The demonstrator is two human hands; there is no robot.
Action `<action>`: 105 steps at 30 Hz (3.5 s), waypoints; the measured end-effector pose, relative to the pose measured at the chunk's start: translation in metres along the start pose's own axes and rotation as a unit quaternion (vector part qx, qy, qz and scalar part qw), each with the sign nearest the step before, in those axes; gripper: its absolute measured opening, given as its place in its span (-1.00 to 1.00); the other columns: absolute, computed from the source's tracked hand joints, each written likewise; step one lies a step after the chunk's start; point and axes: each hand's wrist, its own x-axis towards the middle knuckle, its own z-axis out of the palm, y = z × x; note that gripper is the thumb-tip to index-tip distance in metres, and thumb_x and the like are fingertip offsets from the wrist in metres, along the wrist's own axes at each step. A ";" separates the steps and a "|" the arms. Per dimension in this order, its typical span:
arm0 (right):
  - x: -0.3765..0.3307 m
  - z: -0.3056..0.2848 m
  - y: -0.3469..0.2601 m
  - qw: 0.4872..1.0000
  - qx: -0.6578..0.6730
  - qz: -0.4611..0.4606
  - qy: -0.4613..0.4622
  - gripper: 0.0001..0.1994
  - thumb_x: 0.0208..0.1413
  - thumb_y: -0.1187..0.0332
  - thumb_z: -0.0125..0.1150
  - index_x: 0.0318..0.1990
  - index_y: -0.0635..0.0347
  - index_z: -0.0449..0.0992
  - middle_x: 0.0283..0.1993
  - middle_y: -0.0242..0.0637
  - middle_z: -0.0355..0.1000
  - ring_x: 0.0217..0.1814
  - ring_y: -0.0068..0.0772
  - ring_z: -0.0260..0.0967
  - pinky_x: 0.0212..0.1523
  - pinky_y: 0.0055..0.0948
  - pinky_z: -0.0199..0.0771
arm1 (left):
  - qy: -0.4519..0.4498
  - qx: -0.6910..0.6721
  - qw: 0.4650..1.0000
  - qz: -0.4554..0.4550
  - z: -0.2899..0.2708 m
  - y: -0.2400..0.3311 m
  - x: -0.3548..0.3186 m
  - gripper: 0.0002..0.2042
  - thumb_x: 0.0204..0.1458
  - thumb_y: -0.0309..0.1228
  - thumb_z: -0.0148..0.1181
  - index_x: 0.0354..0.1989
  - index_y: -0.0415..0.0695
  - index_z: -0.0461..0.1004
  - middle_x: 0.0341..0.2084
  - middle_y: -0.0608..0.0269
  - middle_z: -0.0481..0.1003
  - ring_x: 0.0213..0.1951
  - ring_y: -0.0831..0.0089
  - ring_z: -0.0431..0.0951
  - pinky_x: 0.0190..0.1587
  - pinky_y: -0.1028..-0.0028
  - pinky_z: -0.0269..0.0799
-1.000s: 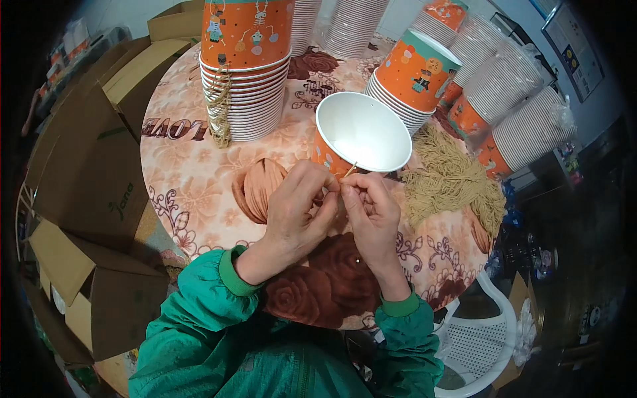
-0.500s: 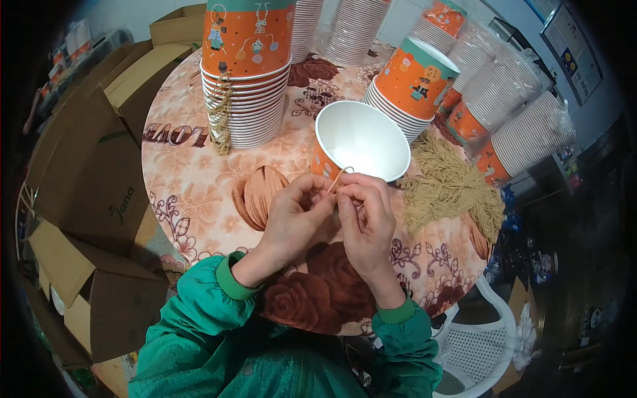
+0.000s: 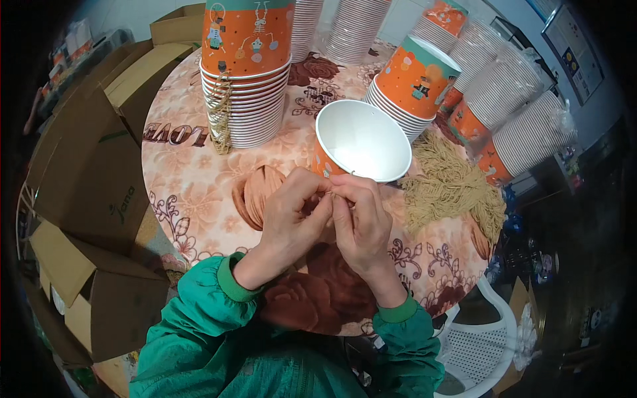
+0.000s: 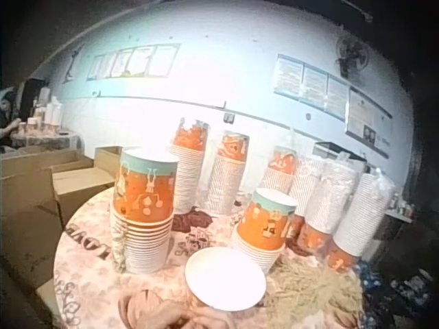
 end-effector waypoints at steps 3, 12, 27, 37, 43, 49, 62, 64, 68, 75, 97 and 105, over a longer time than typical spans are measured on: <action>0.001 -0.005 -0.006 0.997 0.036 0.074 0.001 -0.88 0.19 0.58 0.21 -0.13 0.30 0.46 -0.17 -0.16 0.44 -0.31 -0.21 0.51 -0.35 -0.39 0.53 | 0.025 0.099 0.991 0.087 0.000 0.003 -0.001 -0.86 0.05 -0.62 0.26 -0.20 -0.25 0.51 -0.33 0.20 0.43 -0.43 0.44 0.50 -0.41 0.47 0.42; -0.007 -0.011 -0.009 0.957 0.197 0.214 0.014 -0.85 0.29 0.57 0.15 -0.03 0.33 0.42 -0.20 -0.30 0.45 -0.27 -0.62 0.45 -0.31 -0.64 0.46 | 0.055 0.168 0.966 0.190 0.004 0.006 0.003 -0.78 -0.09 -0.68 0.31 -0.25 -0.23 0.48 -0.18 0.09 0.45 -0.31 0.27 0.57 -0.33 0.40 0.51; -0.002 -0.033 0.001 0.918 0.285 0.265 -0.070 -0.75 0.28 0.64 0.13 0.07 0.32 0.33 -0.15 -0.35 0.42 -0.16 -0.68 0.37 -0.10 -0.70 0.39 | -0.034 0.062 0.976 0.205 0.001 0.002 0.007 -0.74 -0.16 -0.73 0.27 -0.29 -0.21 0.43 -0.27 0.15 0.49 -0.29 0.19 0.54 -0.29 0.37 0.48; -0.003 -0.025 -0.001 0.959 0.186 0.214 -0.021 -0.84 0.26 0.59 0.19 -0.04 0.30 0.46 -0.16 -0.36 0.42 -0.23 -0.68 0.37 -0.24 -0.67 0.40 | -0.059 -0.234 0.960 -0.141 0.002 -0.001 -0.002 -0.83 0.16 -0.65 0.19 -0.15 -0.16 0.39 -0.25 0.38 0.47 -0.27 0.68 0.46 -0.22 0.67 0.36; -0.007 -0.028 -0.009 0.993 0.076 0.085 0.014 -0.84 0.13 0.63 0.25 -0.14 0.28 0.51 -0.21 -0.26 0.44 -0.32 -0.48 0.44 -0.37 -0.56 0.43 | -0.042 -0.338 0.916 -0.211 -0.001 -0.005 0.001 -0.83 0.16 -0.60 0.22 -0.13 -0.13 0.42 -0.33 0.46 0.49 -0.28 0.72 0.48 -0.25 0.69 0.36; -0.017 -0.015 -0.009 0.998 -0.011 0.061 0.016 -0.82 0.03 0.68 0.28 -0.21 0.28 0.51 -0.26 -0.19 0.44 -0.32 -0.23 0.50 -0.36 -0.34 0.51 | -0.049 -0.331 0.917 -0.217 0.000 -0.002 0.001 -0.84 0.15 -0.58 0.23 -0.12 -0.15 0.45 -0.31 0.43 0.51 -0.28 0.72 0.48 -0.27 0.69 0.37; -0.019 -0.013 -0.005 0.998 -0.034 0.049 0.030 -0.79 0.03 0.69 0.28 -0.16 0.32 0.53 -0.24 -0.18 0.46 -0.30 -0.21 0.52 -0.36 -0.35 0.51 | -0.045 -0.403 0.872 -0.274 -0.003 -0.007 0.001 -0.80 0.18 -0.58 0.19 -0.03 -0.21 0.45 -0.24 0.27 0.61 -0.23 0.61 0.59 -0.23 0.66 0.45; -0.020 -0.013 -0.003 0.998 -0.062 0.020 0.027 -0.76 0.00 0.70 0.29 -0.14 0.33 0.54 -0.24 -0.18 0.46 -0.31 -0.21 0.52 -0.37 -0.35 0.52 | -0.040 -0.397 0.874 -0.278 -0.002 -0.004 0.001 -0.81 0.19 -0.57 0.20 -0.04 -0.21 0.46 -0.25 0.29 0.60 -0.24 0.62 0.58 -0.23 0.67 0.44; -0.020 -0.013 0.002 0.994 -0.104 -0.022 0.031 -0.74 -0.02 0.69 0.31 -0.14 0.33 0.54 -0.25 -0.19 0.46 -0.31 -0.20 0.51 -0.36 -0.33 0.53 | -0.041 -0.375 0.885 -0.273 -0.003 0.002 0.002 -0.81 0.19 -0.56 0.21 -0.04 -0.21 0.46 -0.25 0.30 0.59 -0.24 0.64 0.57 -0.21 0.67 0.44; -0.023 -0.014 0.008 0.971 -0.220 -0.091 -0.006 -0.68 -0.04 0.62 0.35 -0.08 0.34 0.50 -0.25 -0.20 0.44 -0.31 -0.21 0.50 -0.36 -0.34 0.52 | -0.043 -0.283 0.933 -0.220 0.000 -0.006 -0.001 -0.82 0.21 -0.59 0.21 -0.04 -0.25 0.46 -0.23 0.30 0.58 -0.20 0.64 0.57 -0.11 0.63 0.50; -0.034 -0.007 0.003 0.948 0.213 0.234 0.046 -0.87 0.25 0.59 0.17 -0.08 0.29 0.50 -0.28 -0.38 0.48 -0.36 -0.65 0.43 -0.36 -0.63 0.44 | -0.066 -0.325 0.901 -0.280 -0.007 0.005 0.002 -0.87 0.21 -0.52 0.23 -0.10 -0.21 0.53 -0.35 0.39 0.57 -0.33 0.69 0.51 -0.29 0.68 0.38; -0.028 -0.011 0.000 0.838 0.403 0.367 0.032 -0.87 0.32 0.53 0.13 -0.03 0.30 0.49 -0.27 -0.37 0.52 -0.33 -0.67 0.47 -0.32 -0.67 0.50 | -0.058 -0.360 0.883 -0.297 -0.007 0.000 0.003 -0.88 0.23 -0.48 0.22 -0.11 -0.18 0.53 -0.37 0.38 0.59 -0.37 0.69 0.51 -0.33 0.68 0.31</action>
